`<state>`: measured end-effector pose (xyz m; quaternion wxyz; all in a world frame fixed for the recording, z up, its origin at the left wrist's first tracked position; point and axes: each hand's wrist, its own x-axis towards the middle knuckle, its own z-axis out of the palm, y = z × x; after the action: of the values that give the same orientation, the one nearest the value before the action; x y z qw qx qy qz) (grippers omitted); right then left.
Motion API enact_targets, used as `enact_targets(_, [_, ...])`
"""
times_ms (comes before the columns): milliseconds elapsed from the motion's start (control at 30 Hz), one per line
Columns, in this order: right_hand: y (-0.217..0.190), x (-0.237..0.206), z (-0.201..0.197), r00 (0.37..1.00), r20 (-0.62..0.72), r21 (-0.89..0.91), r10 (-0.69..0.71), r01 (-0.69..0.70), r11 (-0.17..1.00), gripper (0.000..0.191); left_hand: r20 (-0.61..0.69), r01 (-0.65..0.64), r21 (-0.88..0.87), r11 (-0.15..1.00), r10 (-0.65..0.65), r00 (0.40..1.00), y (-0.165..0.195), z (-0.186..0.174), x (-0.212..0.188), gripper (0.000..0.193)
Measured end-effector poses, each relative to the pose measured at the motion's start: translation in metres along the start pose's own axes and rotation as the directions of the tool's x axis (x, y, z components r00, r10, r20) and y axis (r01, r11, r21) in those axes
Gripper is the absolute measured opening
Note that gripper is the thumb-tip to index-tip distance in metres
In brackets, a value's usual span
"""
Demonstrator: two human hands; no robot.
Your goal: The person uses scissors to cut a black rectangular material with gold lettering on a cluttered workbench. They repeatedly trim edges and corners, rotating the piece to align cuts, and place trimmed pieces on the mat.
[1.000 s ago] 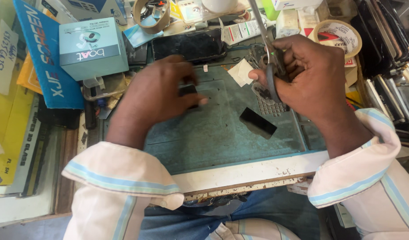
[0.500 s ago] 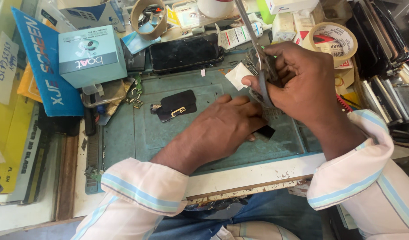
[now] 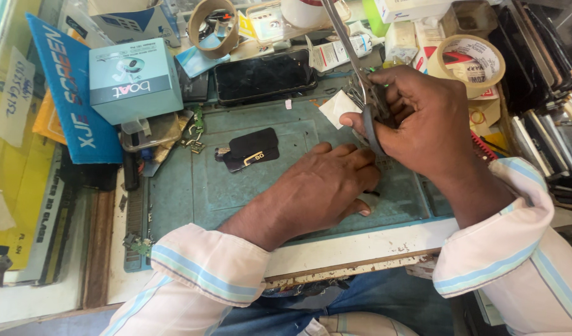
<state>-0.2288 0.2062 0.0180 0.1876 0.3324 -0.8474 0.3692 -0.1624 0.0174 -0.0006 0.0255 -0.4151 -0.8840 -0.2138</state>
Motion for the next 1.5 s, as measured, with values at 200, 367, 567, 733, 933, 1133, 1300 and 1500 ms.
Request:
enact_targets(200, [-0.004, 0.001, 0.004, 1.000, 0.021, -0.019, -0.012, 0.012, 1.000, 0.045, -0.034, 0.049, -0.059, 0.997, -0.051, 0.998, -0.006, 0.001, -0.004, 0.043])
enact_targets(367, [-0.007, 0.001, 0.005, 1.000, 0.016, -0.035, 0.003, -0.003, 0.999, 0.046, 0.051, 0.191, -0.089, 0.978, -0.187, 0.981, -0.005, 0.005, -0.001, 0.040])
enact_targets(567, [-0.010, 0.002, 0.010, 0.999, 0.029, -0.020, 0.033, -0.032, 0.999, 0.043, 0.013, 0.197, -0.026, 0.980, -0.197, 0.980, -0.003, 0.005, -0.005, 0.041])
enact_targets(733, [-0.010, 0.002, 0.012, 0.999, 0.025, -0.024, 0.032, -0.032, 0.999, 0.044, 0.010, 0.266, 0.022, 0.964, -0.267, 0.964, 0.000, 0.004, -0.006, 0.053])
enact_targets(933, [-0.014, 0.003, 0.014, 0.999, 0.025, -0.010, 0.047, -0.047, 0.999, 0.043, -0.025, 0.239, 0.004, 0.971, -0.238, 0.971, -0.004, 0.006, -0.010, 0.050])
enact_targets(1133, [-0.014, 0.002, 0.010, 1.000, 0.021, 0.010, 0.008, -0.008, 1.000, 0.044, 0.025, 0.188, -0.164, 0.968, -0.187, 0.982, -0.007, 0.006, -0.003, 0.037])
enact_targets(1300, [-0.007, -0.001, 0.003, 0.999, -0.027, 0.061, 0.017, -0.015, 0.998, 0.042, -0.109, 0.142, -0.558, 0.818, -0.242, 0.964, -0.028, -0.013, -0.006, 0.032])
enact_targets(1500, [-0.008, 0.005, 0.001, 0.998, -0.027, 0.156, 0.048, -0.043, 0.987, 0.039, -0.172, 0.111, -0.868, 0.483, -0.504, 0.846, -0.054, -0.039, -0.015, 0.017])
